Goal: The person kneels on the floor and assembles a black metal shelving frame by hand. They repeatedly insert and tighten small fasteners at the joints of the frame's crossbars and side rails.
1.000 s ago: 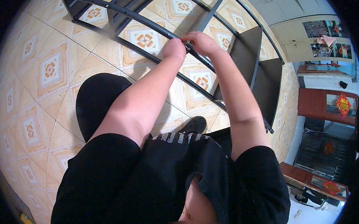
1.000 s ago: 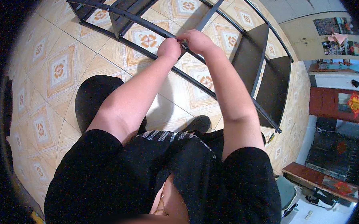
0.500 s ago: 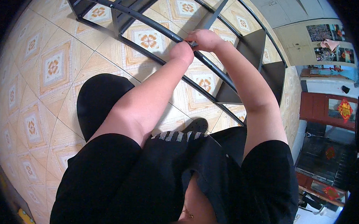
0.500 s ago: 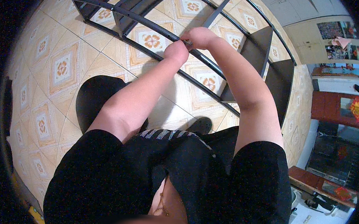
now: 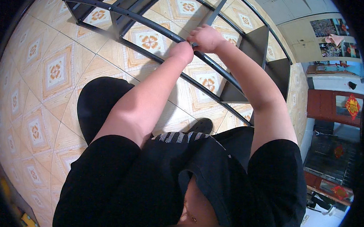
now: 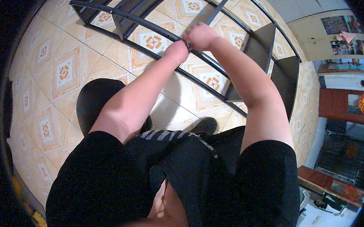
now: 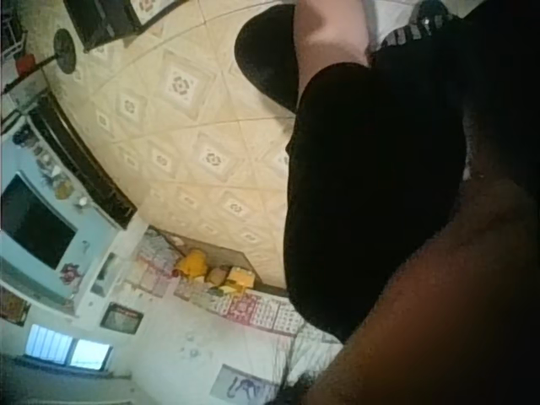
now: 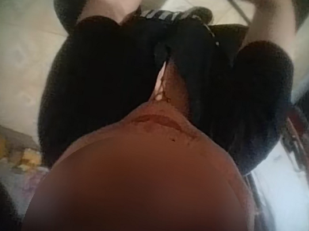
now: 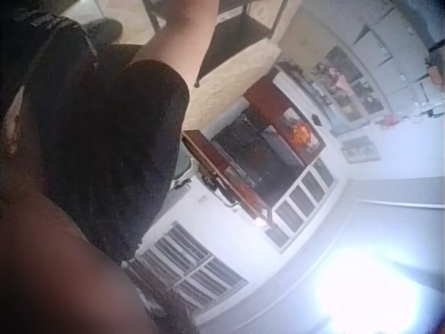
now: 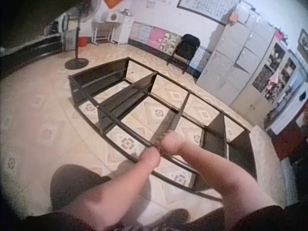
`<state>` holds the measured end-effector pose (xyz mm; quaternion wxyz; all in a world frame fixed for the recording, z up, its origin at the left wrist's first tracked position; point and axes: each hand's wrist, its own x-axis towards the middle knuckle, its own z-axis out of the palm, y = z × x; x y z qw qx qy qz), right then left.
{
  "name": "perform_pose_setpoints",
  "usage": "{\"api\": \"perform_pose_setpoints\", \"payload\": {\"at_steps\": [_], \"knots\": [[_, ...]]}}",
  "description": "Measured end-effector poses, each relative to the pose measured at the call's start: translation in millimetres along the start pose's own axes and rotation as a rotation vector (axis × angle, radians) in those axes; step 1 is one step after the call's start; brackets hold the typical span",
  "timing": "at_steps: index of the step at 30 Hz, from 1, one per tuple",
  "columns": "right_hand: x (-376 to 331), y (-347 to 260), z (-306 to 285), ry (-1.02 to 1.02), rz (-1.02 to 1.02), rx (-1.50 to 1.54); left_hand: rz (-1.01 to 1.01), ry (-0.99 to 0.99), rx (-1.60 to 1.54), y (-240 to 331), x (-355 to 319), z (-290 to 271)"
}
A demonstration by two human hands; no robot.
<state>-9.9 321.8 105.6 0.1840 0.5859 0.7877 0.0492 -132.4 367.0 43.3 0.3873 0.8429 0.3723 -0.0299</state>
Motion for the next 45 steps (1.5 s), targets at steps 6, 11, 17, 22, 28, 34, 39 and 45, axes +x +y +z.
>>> {"api": "perform_pose_setpoints", "payload": {"at_steps": [6,11,17,22,28,34,39,45], "knots": [[-7,-10,16,0.106,0.042,-0.094,-0.138,-0.059,-0.124,-12,23,12],[-10,-20,15,-0.003,0.063,-0.2,-0.195,-0.066,-0.19,-19,27,15],[-14,-62,22,-0.264,0.551,0.096,-0.193,-0.068,-0.237,-21,18,3],[7,-90,24,-0.202,1.134,0.507,-0.228,0.006,-0.27,-32,11,-2],[16,-92,73,0.37,1.452,1.964,-0.148,-0.128,-0.162,-43,11,-4],[29,-106,65,0.739,1.309,2.599,-0.259,-0.261,-0.788,-58,45,32],[16,-93,75,0.633,1.453,2.418,-0.183,-0.016,-0.51,-17,21,20],[-9,-82,74,0.352,1.413,2.254,-0.265,0.056,-0.565,-8,3,13]]}}
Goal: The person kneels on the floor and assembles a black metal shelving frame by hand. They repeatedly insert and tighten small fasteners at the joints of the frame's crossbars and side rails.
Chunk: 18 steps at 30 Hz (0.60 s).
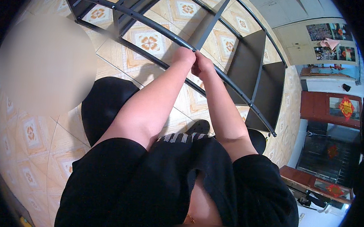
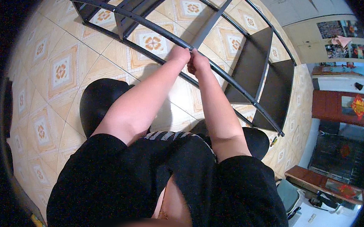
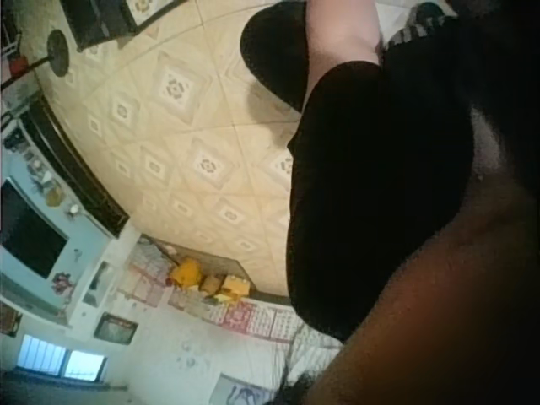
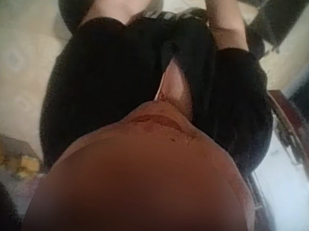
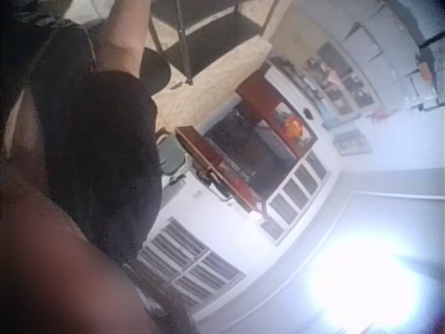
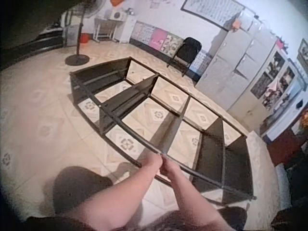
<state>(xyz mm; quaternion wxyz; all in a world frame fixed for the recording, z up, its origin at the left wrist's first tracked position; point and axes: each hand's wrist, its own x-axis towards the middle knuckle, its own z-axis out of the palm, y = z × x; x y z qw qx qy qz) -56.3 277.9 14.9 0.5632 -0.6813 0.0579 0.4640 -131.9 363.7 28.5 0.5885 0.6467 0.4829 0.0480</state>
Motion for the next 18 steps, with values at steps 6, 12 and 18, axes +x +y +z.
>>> {"api": "perform_pose_setpoints", "payload": {"at_steps": [6,12,18], "knots": [[-29,-45,9,0.133,-0.907,-1.238,0.098,0.057,0.094,3,-2,-4],[-4,-88,16,-0.273,-1.113,-1.739,0.23,0.124,0.266,9,2,1],[-19,-115,37,-0.464,-0.927,-2.111,0.314,0.051,0.454,1,3,-6]]}}
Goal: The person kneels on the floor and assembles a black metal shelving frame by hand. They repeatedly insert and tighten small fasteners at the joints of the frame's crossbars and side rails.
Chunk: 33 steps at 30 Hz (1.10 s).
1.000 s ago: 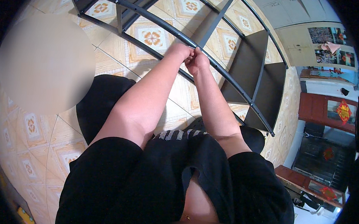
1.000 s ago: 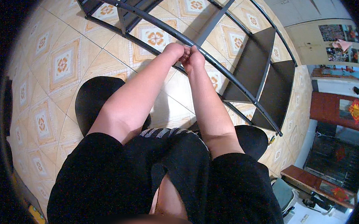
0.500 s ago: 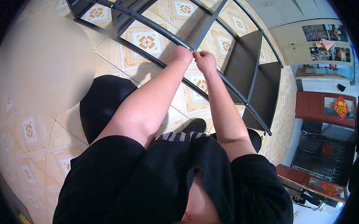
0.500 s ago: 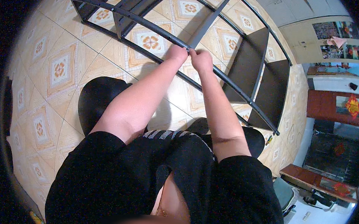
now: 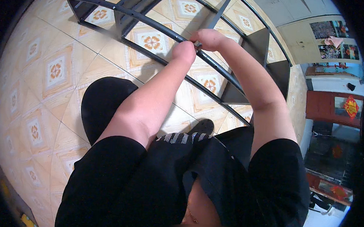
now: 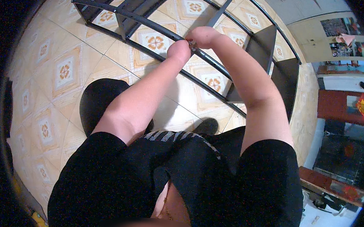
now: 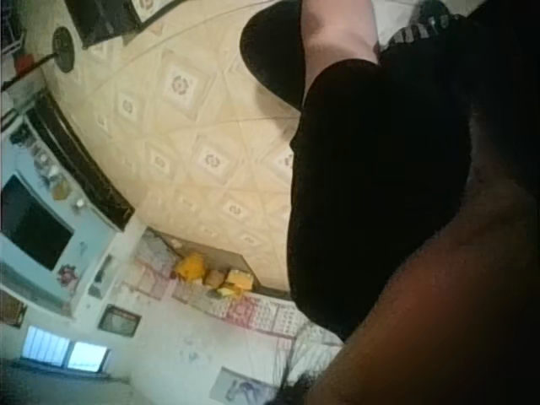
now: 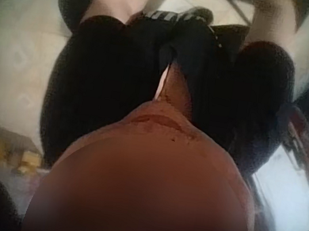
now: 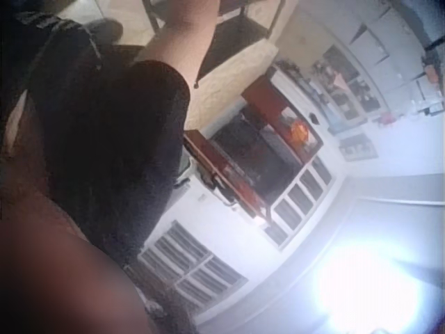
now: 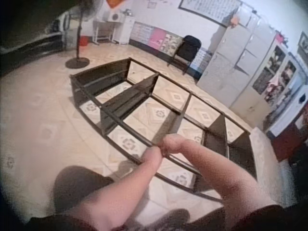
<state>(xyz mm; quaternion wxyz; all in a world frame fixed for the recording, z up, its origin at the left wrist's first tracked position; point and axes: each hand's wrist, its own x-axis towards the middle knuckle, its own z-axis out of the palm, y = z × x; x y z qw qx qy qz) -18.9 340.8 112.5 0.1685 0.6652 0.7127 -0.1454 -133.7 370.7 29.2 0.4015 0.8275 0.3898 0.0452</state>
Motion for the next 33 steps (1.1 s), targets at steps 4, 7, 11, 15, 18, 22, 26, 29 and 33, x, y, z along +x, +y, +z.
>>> {"api": "perform_pose_setpoints", "payload": {"at_steps": [4,7,11,15,18,22,26,29,33], "knots": [[6,9,4,0.0,-0.102,-0.143,0.056,-0.072,0.043,1,-3,7],[10,22,14,0.074,-0.218,-0.204,0.061,-0.097,0.076,7,-7,5],[9,18,9,0.149,-0.361,-0.289,0.017,-0.134,0.064,8,-4,2],[3,10,5,0.173,-0.377,-0.354,-0.068,-0.143,-0.037,6,-2,5],[1,23,20,0.194,-0.351,-0.346,-0.09,-0.199,0.018,1,-2,13],[-10,24,30,0.274,-0.288,-0.359,-0.143,-0.321,0.097,-8,2,20],[-27,7,36,0.249,-0.146,-0.424,-0.165,-0.311,0.044,-10,1,19],[-38,-8,53,0.214,0.036,-0.399,-0.16,-0.32,0.003,-4,-4,14],[-30,-42,62,0.101,0.394,-0.197,-0.179,-0.275,-0.062,-7,-5,16]]}}
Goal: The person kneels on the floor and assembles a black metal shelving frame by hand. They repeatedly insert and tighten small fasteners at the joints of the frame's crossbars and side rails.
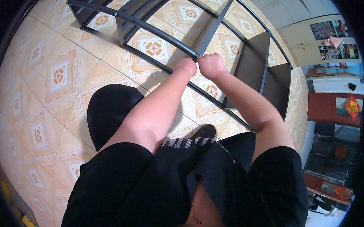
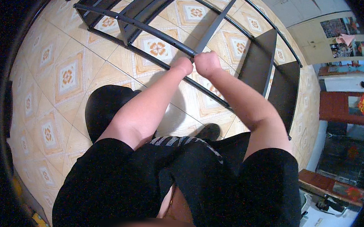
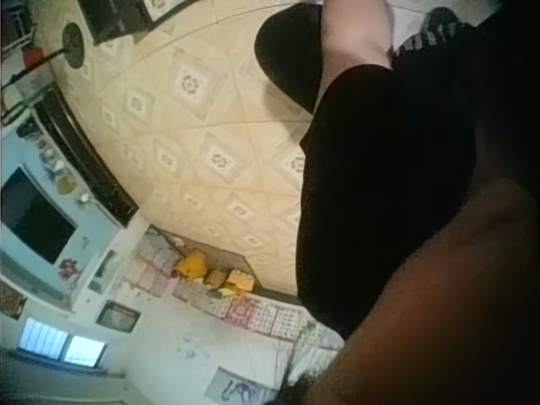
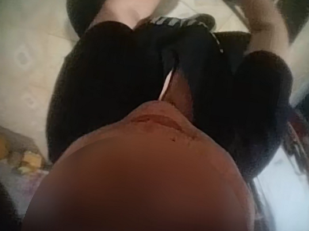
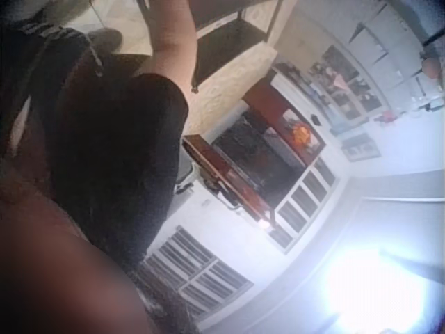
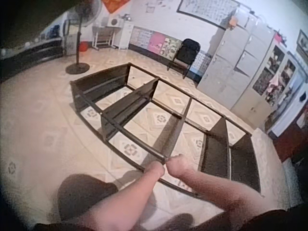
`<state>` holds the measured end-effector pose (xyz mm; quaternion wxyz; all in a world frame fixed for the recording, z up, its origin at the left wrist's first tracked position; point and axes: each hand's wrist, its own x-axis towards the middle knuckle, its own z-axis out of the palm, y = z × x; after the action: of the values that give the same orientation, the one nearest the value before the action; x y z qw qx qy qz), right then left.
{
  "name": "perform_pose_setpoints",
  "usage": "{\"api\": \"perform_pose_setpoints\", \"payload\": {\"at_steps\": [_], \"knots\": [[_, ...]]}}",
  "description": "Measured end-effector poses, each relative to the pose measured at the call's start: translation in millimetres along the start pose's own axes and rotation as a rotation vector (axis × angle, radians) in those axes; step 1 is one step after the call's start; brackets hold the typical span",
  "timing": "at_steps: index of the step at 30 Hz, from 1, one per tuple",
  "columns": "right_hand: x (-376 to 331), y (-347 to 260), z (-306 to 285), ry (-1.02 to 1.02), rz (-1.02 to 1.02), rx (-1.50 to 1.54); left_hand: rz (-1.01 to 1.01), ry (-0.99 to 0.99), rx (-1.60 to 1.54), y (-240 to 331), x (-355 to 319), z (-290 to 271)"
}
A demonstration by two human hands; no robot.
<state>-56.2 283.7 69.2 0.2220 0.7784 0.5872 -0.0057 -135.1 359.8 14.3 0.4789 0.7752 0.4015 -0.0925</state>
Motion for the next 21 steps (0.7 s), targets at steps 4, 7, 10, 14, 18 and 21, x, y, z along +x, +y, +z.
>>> {"api": "perform_pose_setpoints", "payload": {"at_steps": [4,7,10,14,18,21], "knots": [[4,-27,-7,-0.109,0.391,0.316,0.001,-0.036,0.019,-9,14,-2],[11,-28,7,-0.065,0.564,0.496,-0.016,-0.009,-0.017,-19,26,1],[25,-22,34,-0.119,0.63,0.893,0.033,-0.043,0.053,-27,43,7],[28,-43,40,0.05,0.83,1.848,-0.058,-0.041,-0.152,-33,48,5],[25,-52,39,0.154,0.955,2.42,-0.068,0.0,-0.625,-28,44,7],[33,-48,61,0.104,0.895,2.525,-0.089,0.03,-0.709,-18,35,9]]}}
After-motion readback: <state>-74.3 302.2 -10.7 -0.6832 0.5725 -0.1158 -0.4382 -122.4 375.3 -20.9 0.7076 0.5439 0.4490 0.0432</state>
